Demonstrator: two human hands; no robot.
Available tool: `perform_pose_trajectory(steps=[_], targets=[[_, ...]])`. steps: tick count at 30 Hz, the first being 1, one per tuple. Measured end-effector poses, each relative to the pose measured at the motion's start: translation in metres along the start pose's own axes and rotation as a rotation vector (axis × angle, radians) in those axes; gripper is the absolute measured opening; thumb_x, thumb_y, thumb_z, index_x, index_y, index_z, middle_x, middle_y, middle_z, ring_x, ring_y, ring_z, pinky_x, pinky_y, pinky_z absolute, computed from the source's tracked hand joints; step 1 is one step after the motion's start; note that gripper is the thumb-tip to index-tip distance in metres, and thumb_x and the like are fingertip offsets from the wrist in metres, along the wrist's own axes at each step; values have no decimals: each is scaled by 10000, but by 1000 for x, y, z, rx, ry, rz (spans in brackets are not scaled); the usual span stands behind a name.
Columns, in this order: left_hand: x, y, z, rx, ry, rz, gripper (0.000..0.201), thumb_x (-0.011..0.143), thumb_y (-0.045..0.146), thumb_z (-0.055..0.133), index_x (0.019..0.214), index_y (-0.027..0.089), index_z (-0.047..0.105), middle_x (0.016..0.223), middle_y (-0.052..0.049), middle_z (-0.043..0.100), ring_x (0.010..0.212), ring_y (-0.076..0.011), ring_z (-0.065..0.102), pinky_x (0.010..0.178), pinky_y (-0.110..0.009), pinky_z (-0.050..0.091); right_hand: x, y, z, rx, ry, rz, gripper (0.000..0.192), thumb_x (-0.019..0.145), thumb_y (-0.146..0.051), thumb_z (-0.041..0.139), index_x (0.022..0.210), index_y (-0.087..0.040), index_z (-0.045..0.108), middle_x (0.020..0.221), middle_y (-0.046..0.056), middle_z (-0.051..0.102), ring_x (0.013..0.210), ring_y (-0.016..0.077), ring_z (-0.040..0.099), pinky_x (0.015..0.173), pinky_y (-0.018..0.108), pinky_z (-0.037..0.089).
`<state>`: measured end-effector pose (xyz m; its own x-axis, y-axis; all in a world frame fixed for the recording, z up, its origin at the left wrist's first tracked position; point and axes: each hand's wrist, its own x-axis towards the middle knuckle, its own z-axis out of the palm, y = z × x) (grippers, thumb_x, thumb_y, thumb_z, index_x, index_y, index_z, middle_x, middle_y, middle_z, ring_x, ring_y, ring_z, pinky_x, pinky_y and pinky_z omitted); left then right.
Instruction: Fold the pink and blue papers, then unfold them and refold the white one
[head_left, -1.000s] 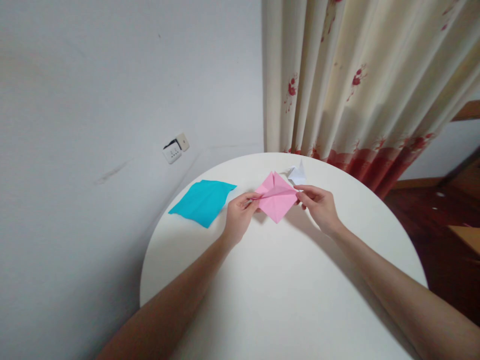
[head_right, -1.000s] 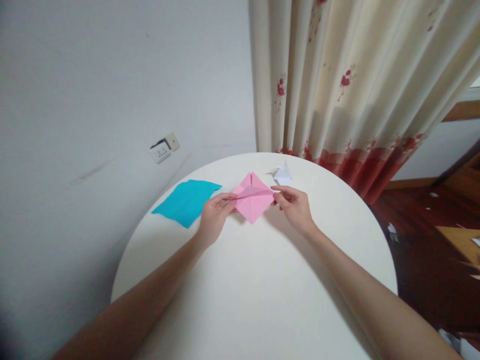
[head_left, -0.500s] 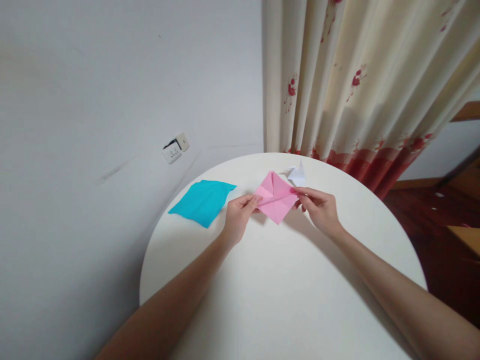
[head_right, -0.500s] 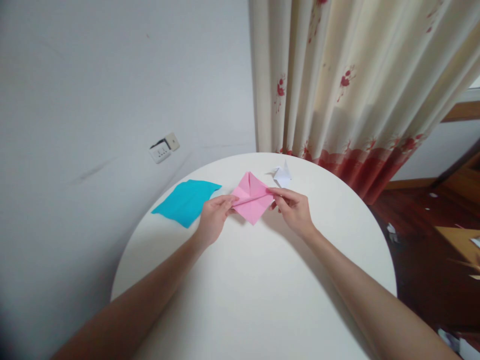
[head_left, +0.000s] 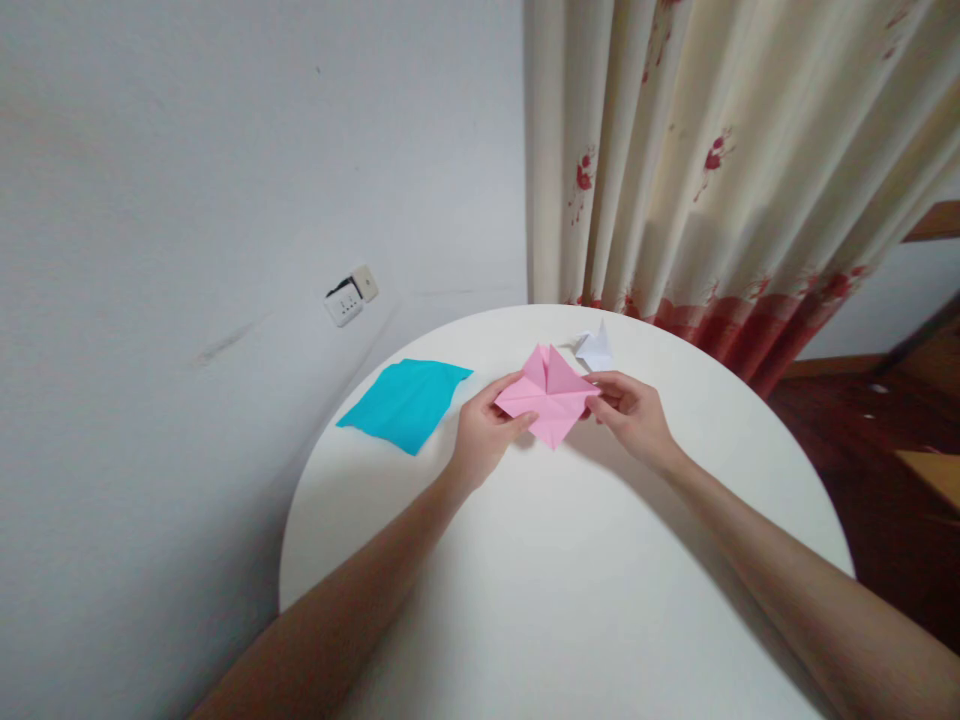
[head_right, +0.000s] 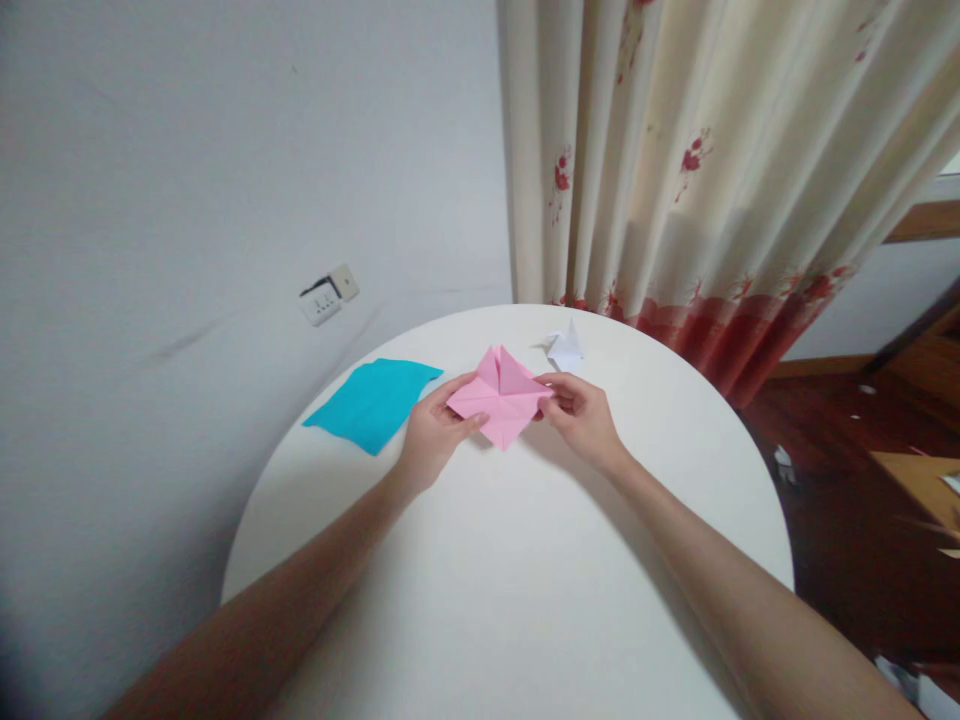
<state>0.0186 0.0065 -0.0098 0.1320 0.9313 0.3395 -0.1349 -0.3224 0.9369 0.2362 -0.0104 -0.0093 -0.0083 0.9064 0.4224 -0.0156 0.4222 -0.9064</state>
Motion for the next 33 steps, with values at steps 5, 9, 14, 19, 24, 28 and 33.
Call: perform_pose_trajectory(steps=[5, 9, 14, 19, 24, 28, 33], targets=[[0, -3, -1, 56, -22, 38, 599, 673, 238, 828, 1240, 172, 648, 1266, -129, 648, 1132, -265, 627, 982, -383, 498, 1, 4, 1, 20, 7, 40, 286, 740, -364, 783, 941, -175, 710, 774, 49, 728, 621, 162, 664, 510, 257, 475], [1, -3, -1, 61, 11, 21, 514, 701, 258, 807, 1189, 166, 674, 1196, -117, 683, 1045, -238, 658, 907, -345, 524, -1, 4, 1, -14, 10, 18, 225, 774, -339, 751, 944, -192, 757, 710, 36, 711, 595, 149, 627, 500, 259, 459], [1, -1, -1, 79, 47, -5, 343, 757, 290, 759, 1079, 177, 719, 1101, -94, 722, 927, -196, 670, 793, -292, 524, -2, -2, -1, -22, -66, -81, 151, 828, -282, 677, 904, -230, 797, 739, 33, 689, 591, 130, 576, 497, 259, 453], [-1, 6, 1, 170, 72, 12, 202, 769, 300, 742, 924, 172, 761, 910, -66, 750, 773, -169, 656, 676, -256, 496, -4, -8, -1, -56, -131, -122, 188, 871, -315, 646, 952, -232, 795, 777, 44, 676, 623, 139, 573, 548, 282, 474], [-4, 9, 4, 200, 44, 7, 227, 765, 314, 748, 938, 168, 767, 892, -62, 750, 713, -153, 640, 637, -246, 486, -6, 1, 3, -131, -17, -111, 130, 783, -329, 763, 839, -212, 773, 811, 56, 698, 691, 168, 604, 581, 291, 478], [-6, 9, 4, 232, 31, -8, 289, 715, 289, 790, 975, 167, 765, 935, -69, 753, 775, -175, 661, 690, -266, 513, -7, 9, 7, -164, -21, -92, 271, 765, -336, 782, 1007, -221, 740, 1007, 77, 702, 823, 195, 626, 669, 311, 521], [-7, 7, 5, 229, 28, -13, 320, 707, 291, 795, 999, 165, 762, 982, -82, 750, 826, -193, 675, 728, -287, 526, -9, 6, 15, -49, 28, -33, 740, 667, -358, 853, 1332, -239, 550, 990, 67, 686, 718, 181, 621, 636, 321, 538]])
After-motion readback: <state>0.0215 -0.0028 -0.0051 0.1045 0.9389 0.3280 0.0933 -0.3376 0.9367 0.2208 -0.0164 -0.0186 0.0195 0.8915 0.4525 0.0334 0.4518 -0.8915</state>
